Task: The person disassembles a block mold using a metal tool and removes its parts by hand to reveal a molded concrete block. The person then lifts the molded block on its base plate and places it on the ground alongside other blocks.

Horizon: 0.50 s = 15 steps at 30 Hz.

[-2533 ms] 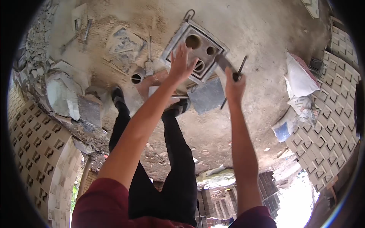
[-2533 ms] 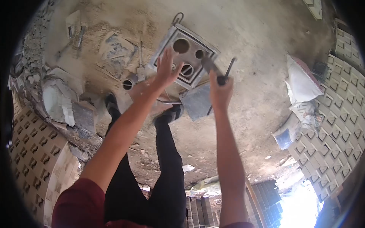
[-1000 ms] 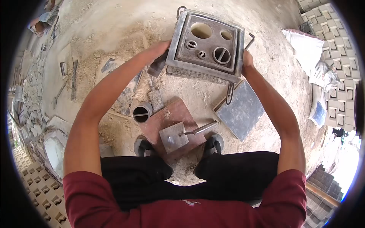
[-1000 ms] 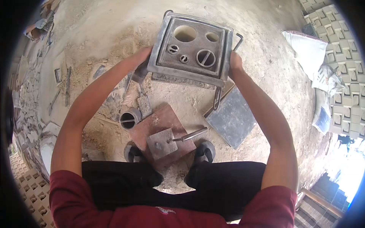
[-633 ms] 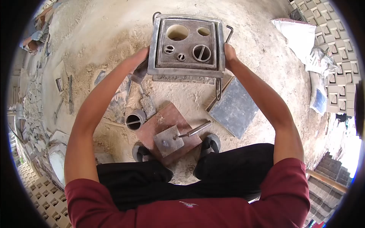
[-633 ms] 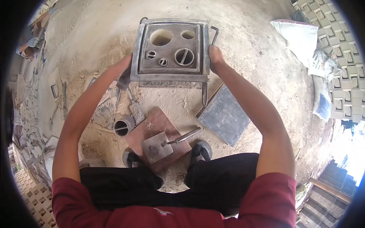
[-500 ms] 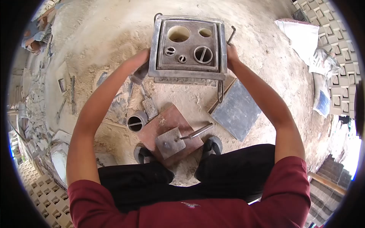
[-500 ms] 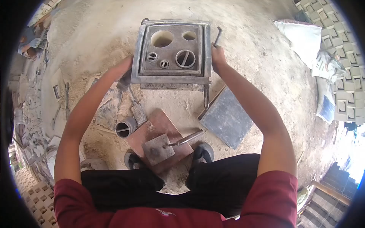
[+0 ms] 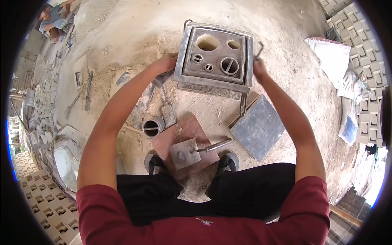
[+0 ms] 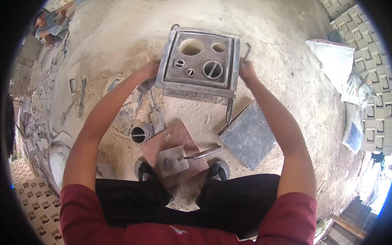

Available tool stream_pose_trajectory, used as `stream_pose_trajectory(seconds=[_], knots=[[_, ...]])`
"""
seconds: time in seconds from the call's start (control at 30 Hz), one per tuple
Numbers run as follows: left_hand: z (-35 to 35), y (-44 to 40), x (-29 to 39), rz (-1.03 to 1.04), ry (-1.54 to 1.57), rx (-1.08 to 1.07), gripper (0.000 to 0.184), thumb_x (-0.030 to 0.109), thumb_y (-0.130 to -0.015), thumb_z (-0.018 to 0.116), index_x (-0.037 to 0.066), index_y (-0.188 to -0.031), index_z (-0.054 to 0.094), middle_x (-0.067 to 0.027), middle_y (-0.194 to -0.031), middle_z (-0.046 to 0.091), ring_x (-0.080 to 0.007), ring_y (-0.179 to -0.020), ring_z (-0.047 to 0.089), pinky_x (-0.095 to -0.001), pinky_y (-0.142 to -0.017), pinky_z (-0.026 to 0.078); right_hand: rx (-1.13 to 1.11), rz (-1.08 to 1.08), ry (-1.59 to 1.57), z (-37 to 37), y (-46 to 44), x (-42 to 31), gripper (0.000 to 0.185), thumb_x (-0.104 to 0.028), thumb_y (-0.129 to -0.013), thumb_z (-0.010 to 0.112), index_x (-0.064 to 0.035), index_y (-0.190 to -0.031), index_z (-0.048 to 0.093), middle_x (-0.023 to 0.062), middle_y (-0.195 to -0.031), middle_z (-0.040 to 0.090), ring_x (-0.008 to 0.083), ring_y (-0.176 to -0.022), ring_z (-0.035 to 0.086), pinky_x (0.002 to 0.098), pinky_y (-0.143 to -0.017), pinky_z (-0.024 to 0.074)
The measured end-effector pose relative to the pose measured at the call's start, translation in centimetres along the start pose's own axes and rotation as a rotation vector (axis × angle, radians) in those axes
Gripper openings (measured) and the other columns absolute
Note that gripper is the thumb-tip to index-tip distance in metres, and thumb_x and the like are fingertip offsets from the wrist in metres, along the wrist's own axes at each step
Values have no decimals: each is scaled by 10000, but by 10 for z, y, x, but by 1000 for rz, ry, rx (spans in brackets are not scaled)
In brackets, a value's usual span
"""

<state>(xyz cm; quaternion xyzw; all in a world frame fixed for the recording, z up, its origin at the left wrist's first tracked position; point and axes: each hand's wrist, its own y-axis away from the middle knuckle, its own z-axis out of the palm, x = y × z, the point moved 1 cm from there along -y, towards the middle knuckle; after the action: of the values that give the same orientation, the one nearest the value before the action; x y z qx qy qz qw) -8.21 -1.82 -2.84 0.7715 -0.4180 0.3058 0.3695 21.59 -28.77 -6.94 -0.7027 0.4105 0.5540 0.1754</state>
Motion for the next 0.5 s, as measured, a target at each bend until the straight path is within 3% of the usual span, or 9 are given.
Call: stream_pose_trajectory(seconds=[0.07,0.1,0.13,0.2,0.3,0.37,0.4,0.47,0.5], knots=[[-11,19,-4,-164,229,184,530,450,-944,503,0,-1201,610,-171,-972,668,-194,-799,640,-344,-773,502,167,-60,210,-21,17,-45,471,-383,-995,403,1,-1074,666,97,-948,698,168,-767,621,339,-775,497],[-22,37,-8,-190,267,274,576,525,-882,580,-1,-1102,657,-131,-824,651,-141,-605,580,-306,-619,492,271,-196,176,-34,16,-55,510,-419,-993,405,2,-1011,693,81,-806,699,141,-711,600,313,-696,478],[-35,57,-12,-211,257,303,576,525,-882,580,-1,-1102,657,-131,-824,651,-141,-605,580,-306,-619,492,426,-412,211,-39,18,-73,542,-436,-991,399,20,-957,691,80,-737,693,131,-694,584,321,-638,461],[-51,97,-23,-305,302,437,561,528,-828,649,13,-1050,667,-50,-769,617,-136,-664,545,-282,-625,450,468,-456,167,-29,42,-142,402,-332,-973,433,-43,-926,709,67,-676,660,131,-605,554,323,-605,460],[-67,123,-67,-430,378,511,531,503,-787,710,10,-982,681,-42,-775,618,-122,-672,535,-281,-615,434,143,-778,372,19,80,-221,384,-340,-978,449,-40,-921,681,49,-679,629,120,-548,518,286,-557,460],[-56,133,-83,-404,354,602,536,509,-755,737,4,-930,687,-66,-746,635,-145,-664,568,-300,-600,457,-210,-606,250,78,120,-257,401,-374,-984,455,-33,-932,659,21,-654,556,78,-471,430,242,-445,400],[-46,137,-90,-378,333,678,543,514,-722,764,-1,-879,693,-91,-716,652,-167,-656,601,-320,-585,479,-412,-211,163,113,163,-273,395,-374,-976,475,-21,-922,645,13,-641,522,64,-456,391,229,-395,353],[-26,139,-100,-332,296,730,526,498,-697,786,-2,-827,683,-90,-711,656,-170,-664,618,-326,-586,484,-750,-17,59,169,199,-261,408,-373,-964,499,14,-901,611,0,-597,453,45,-455,365,185,-376,297],[-19,141,-99,-371,298,729,478,459,-724,780,5,-829,674,-61,-707,630,-139,-643,572,-312,-571,460,-821,78,39,201,202,-240,351,-319,-940,544,26,-923,607,12,-604,464,88,-444,391,253,-396,347]])
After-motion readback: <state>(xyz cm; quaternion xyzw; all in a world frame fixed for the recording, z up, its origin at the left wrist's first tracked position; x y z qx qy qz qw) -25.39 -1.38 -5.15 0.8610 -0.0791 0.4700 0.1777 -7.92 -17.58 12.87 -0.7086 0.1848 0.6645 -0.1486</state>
